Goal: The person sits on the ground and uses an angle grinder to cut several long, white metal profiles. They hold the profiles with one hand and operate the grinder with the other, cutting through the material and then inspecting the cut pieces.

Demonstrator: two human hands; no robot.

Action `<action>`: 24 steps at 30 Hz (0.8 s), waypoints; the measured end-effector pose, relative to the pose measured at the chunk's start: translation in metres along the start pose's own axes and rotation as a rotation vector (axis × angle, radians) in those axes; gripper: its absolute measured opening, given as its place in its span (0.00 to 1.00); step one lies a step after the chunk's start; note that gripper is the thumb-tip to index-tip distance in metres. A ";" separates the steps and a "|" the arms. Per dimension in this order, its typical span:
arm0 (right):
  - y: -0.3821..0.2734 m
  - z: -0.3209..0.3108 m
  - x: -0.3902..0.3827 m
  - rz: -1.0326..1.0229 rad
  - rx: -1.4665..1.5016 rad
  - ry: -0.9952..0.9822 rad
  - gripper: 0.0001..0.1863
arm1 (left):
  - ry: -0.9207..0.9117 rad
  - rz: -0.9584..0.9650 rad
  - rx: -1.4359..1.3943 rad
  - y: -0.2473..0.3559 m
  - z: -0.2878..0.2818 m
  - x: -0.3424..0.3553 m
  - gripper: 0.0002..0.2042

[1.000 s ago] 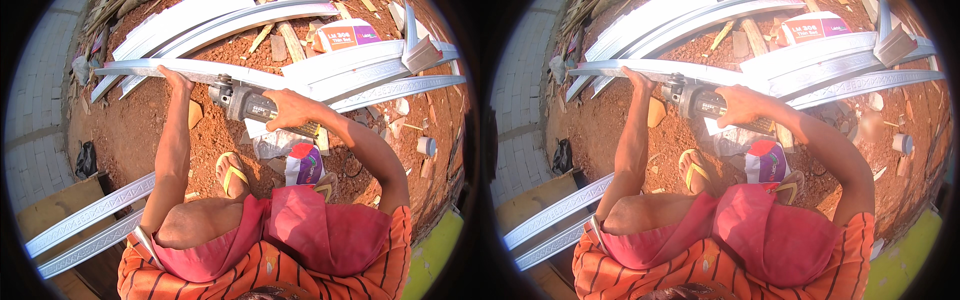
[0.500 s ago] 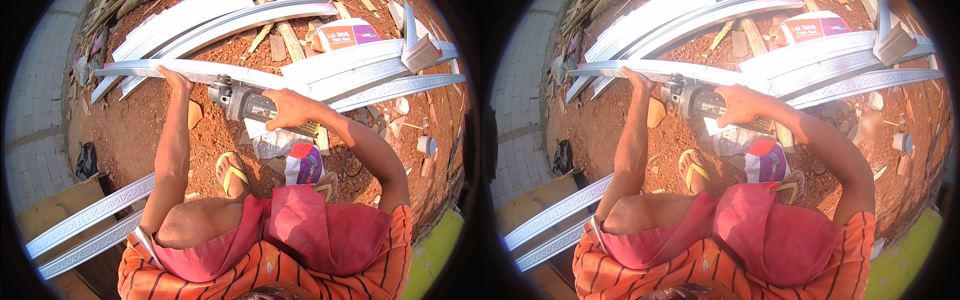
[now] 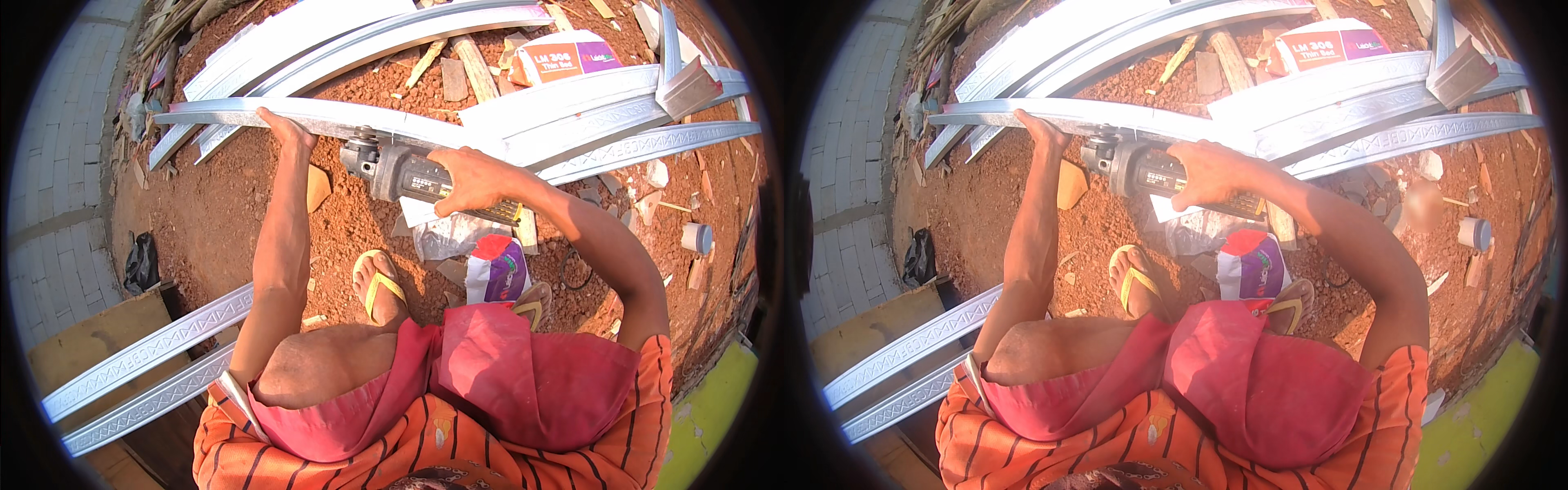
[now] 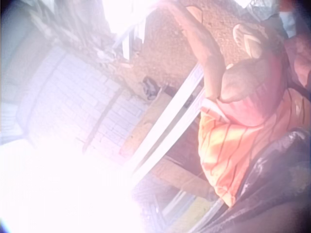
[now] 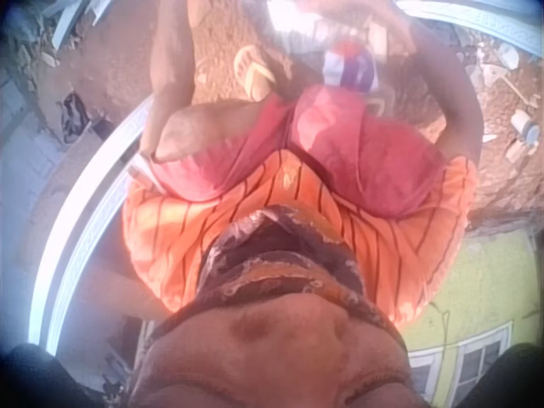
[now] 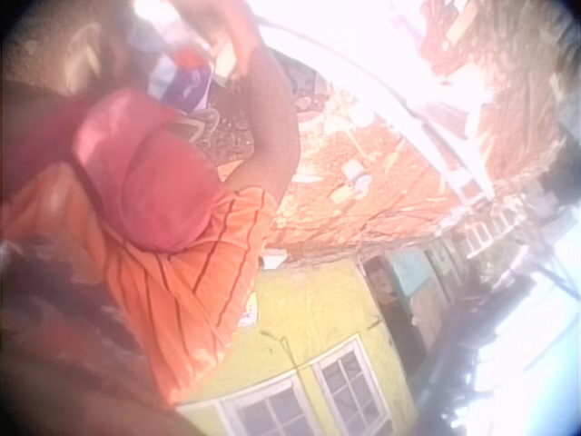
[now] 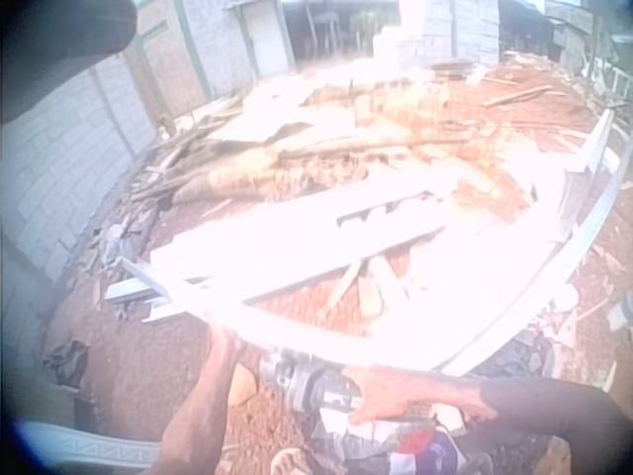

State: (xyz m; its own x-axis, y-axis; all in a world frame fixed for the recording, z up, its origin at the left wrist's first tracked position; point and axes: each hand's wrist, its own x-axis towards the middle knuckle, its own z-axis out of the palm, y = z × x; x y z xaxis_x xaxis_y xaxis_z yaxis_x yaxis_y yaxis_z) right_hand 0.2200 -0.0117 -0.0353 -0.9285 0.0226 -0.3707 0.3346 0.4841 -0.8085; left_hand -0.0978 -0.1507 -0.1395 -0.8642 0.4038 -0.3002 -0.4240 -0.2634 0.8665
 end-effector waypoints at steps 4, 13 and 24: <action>-0.003 -0.001 0.002 -0.009 -0.017 0.002 0.31 | -0.019 0.021 -0.004 0.003 0.000 0.000 0.41; 0.001 -0.002 0.004 -0.001 -0.010 0.018 0.31 | 0.032 0.022 0.041 0.005 0.007 -0.008 0.42; 0.002 -0.005 0.006 0.012 -0.012 -0.005 0.32 | 0.003 -0.001 0.021 0.002 0.003 -0.006 0.42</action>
State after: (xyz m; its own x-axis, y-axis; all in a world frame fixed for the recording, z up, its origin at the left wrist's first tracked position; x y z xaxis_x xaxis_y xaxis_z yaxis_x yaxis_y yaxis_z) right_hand 0.2148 -0.0065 -0.0371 -0.9234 0.0241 -0.3831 0.3440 0.4946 -0.7981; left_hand -0.0929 -0.1507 -0.1348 -0.8646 0.4013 -0.3024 -0.4193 -0.2446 0.8743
